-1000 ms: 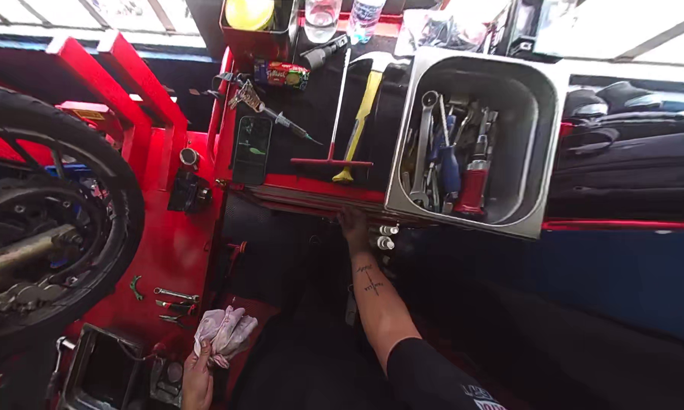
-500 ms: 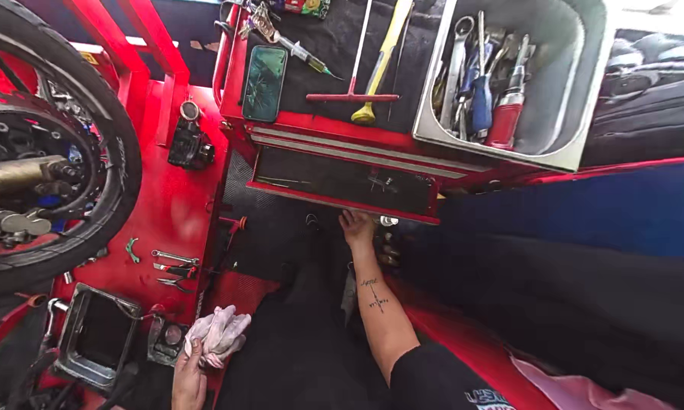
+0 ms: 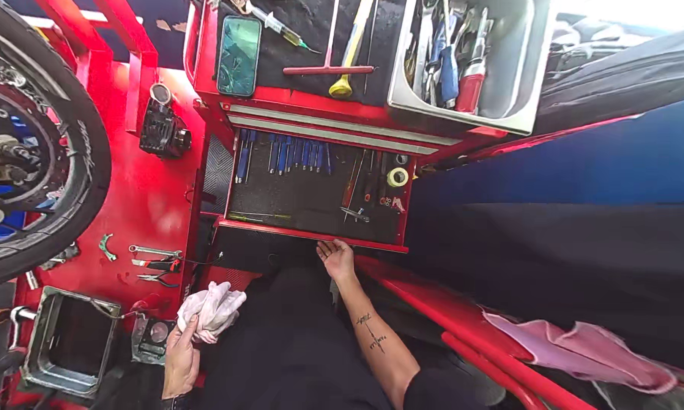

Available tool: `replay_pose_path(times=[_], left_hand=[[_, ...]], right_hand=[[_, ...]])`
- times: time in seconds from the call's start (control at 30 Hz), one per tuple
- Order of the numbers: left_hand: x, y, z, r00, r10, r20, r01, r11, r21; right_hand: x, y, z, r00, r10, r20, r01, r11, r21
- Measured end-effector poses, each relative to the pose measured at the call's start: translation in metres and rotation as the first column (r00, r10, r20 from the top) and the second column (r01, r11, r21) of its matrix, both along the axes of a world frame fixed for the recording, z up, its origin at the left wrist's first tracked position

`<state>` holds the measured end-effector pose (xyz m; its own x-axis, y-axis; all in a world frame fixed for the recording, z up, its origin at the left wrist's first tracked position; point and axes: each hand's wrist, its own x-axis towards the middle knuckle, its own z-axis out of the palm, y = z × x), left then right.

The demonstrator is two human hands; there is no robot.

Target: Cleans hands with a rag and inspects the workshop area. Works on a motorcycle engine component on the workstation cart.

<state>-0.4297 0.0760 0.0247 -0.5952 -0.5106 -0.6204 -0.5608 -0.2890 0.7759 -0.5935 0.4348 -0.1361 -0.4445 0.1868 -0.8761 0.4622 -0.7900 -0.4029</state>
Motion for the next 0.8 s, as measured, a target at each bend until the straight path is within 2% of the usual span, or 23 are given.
replay_pose_path(times=[0.17, 0.27, 0.33, 0.43, 0.5, 0.57, 0.67, 0.8], left_hand=[[0.001, 0.0, 0.003, 1.0, 0.017, -0.011, -0.017, 1.0, 0.006], [-0.001, 0.001, 0.002, 0.999, -0.014, 0.044, 0.017, 0.998, -0.062], [-0.007, 0.002, -0.007, 0.989, -0.101, 0.109, 0.118, 0.98, -0.162], [-0.034, 0.008, -0.027, 0.914, -0.25, 0.321, 0.34, 0.903, -0.264], [-0.061, 0.017, -0.05, 0.841, -0.325, 0.433, 0.443, 0.873, -0.206], [-0.089, 0.032, -0.077, 0.794, -0.371, 0.481, 0.46, 0.884, -0.077], [-0.124, 0.056, -0.117, 0.793, -0.39, 0.468, 0.398, 0.913, 0.087], [-0.153, 0.083, -0.146, 0.849, -0.277, 0.45, 0.223, 0.96, 0.17]], right_hand=[[0.014, -0.003, 0.003, 0.993, 0.051, 0.109, -0.052, 0.999, 0.005], [0.017, -0.001, 0.006, 0.97, 0.116, 0.212, -0.12, 0.993, 0.007], [0.019, 0.002, 0.003, 0.955, 0.128, 0.267, -0.135, 0.991, 0.009], [0.022, 0.001, 0.003, 0.938, 0.139, 0.319, -0.154, 0.988, 0.021], [0.022, 0.001, 0.006, 0.932, 0.136, 0.337, -0.149, 0.989, 0.014], [0.021, 0.003, 0.008, 0.921, 0.136, 0.364, -0.153, 0.988, 0.016], [0.018, 0.007, 0.009, 0.909, 0.144, 0.392, -0.159, 0.987, 0.007], [0.016, 0.011, 0.009, 0.901, 0.113, 0.418, -0.127, 0.992, 0.005]])
